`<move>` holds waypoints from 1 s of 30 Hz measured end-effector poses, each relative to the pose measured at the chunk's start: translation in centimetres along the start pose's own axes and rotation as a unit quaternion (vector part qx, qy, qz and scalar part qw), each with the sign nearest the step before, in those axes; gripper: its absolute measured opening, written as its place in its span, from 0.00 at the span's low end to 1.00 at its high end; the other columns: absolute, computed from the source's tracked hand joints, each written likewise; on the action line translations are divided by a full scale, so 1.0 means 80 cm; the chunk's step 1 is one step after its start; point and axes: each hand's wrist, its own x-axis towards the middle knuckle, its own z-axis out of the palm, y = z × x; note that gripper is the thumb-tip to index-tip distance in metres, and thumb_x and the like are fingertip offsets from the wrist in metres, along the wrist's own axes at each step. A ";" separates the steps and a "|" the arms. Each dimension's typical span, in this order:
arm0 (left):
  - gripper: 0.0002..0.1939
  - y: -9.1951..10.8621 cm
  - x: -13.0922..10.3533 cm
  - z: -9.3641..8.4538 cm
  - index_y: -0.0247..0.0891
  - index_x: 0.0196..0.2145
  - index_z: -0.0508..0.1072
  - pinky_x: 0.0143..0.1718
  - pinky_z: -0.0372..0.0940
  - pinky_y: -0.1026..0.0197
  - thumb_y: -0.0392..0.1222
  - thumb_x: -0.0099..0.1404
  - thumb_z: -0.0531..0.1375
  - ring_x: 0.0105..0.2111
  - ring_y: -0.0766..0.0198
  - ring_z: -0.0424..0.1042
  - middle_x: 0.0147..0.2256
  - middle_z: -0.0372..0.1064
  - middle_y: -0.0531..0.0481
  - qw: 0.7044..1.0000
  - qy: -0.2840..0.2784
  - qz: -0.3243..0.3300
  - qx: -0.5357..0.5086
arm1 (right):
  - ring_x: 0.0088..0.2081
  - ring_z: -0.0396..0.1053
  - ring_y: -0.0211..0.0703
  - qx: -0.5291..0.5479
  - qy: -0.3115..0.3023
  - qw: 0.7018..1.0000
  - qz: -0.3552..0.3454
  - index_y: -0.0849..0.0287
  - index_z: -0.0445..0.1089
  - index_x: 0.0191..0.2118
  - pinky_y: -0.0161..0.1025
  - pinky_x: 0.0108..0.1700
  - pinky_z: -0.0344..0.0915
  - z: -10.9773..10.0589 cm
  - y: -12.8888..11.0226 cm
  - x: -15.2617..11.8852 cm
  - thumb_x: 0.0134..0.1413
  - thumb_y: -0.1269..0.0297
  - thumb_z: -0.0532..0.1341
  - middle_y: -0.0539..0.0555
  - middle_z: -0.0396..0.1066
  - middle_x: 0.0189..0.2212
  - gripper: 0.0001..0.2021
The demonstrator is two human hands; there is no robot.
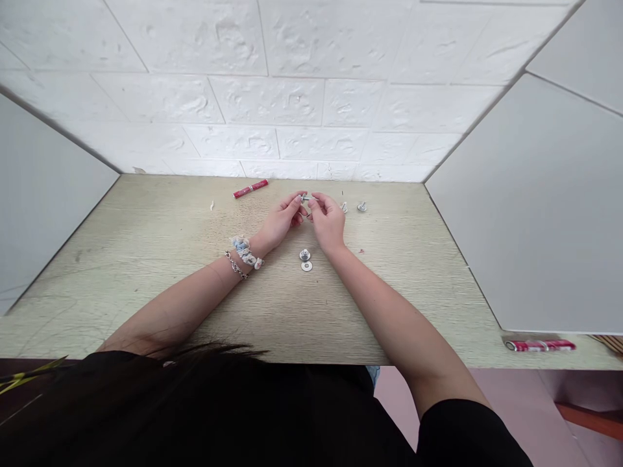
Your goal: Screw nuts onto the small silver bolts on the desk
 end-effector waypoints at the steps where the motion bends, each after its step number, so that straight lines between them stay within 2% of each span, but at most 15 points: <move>1: 0.13 0.000 0.000 0.000 0.32 0.49 0.69 0.24 0.56 0.71 0.37 0.71 0.51 0.20 0.77 0.61 0.23 0.65 0.56 1.000 -0.001 0.001 0.001 | 0.23 0.64 0.31 0.000 0.002 1.000 -0.004 0.63 0.70 0.40 0.32 0.27 0.65 0.000 0.001 0.000 0.48 0.63 0.61 0.48 0.69 0.25 0.13; 6: 0.12 0.000 0.000 0.001 0.32 0.47 0.70 0.24 0.56 0.72 0.36 0.71 0.51 0.19 0.77 0.61 0.22 0.64 0.57 1.000 -0.005 0.010 0.014 | 0.27 0.67 0.31 -0.014 0.007 1.000 -0.025 0.63 0.69 0.41 0.32 0.34 0.68 0.000 0.005 0.000 0.49 0.65 0.59 0.52 0.73 0.34 0.12; 10: 0.12 0.001 -0.001 0.002 0.32 0.47 0.70 0.23 0.56 0.72 0.37 0.71 0.51 0.19 0.77 0.60 0.22 0.64 0.57 1.000 -0.009 0.013 0.019 | 0.30 0.68 0.33 -0.028 0.009 0.999 -0.021 0.64 0.71 0.43 0.36 0.39 0.69 -0.002 0.006 0.001 0.50 0.66 0.59 0.54 0.73 0.37 0.13; 23: 0.13 0.002 -0.001 0.002 0.31 0.48 0.69 0.21 0.54 0.72 0.37 0.71 0.50 0.19 0.78 0.60 0.23 0.64 0.57 1.000 0.000 0.005 0.023 | 0.28 0.67 0.33 -0.036 0.021 0.998 -0.051 0.64 0.73 0.43 0.35 0.36 0.69 -0.003 0.007 0.000 0.47 0.61 0.61 0.55 0.74 0.38 0.17; 30: 0.13 0.002 0.000 0.001 0.32 0.49 0.68 0.22 0.55 0.72 0.37 0.71 0.51 0.19 0.77 0.61 0.23 0.64 0.57 1.000 0.000 0.002 0.012 | 0.26 0.65 0.31 -0.023 0.005 1.000 -0.008 0.65 0.72 0.43 0.33 0.32 0.69 -0.003 0.003 0.001 0.46 0.63 0.61 0.55 0.74 0.37 0.16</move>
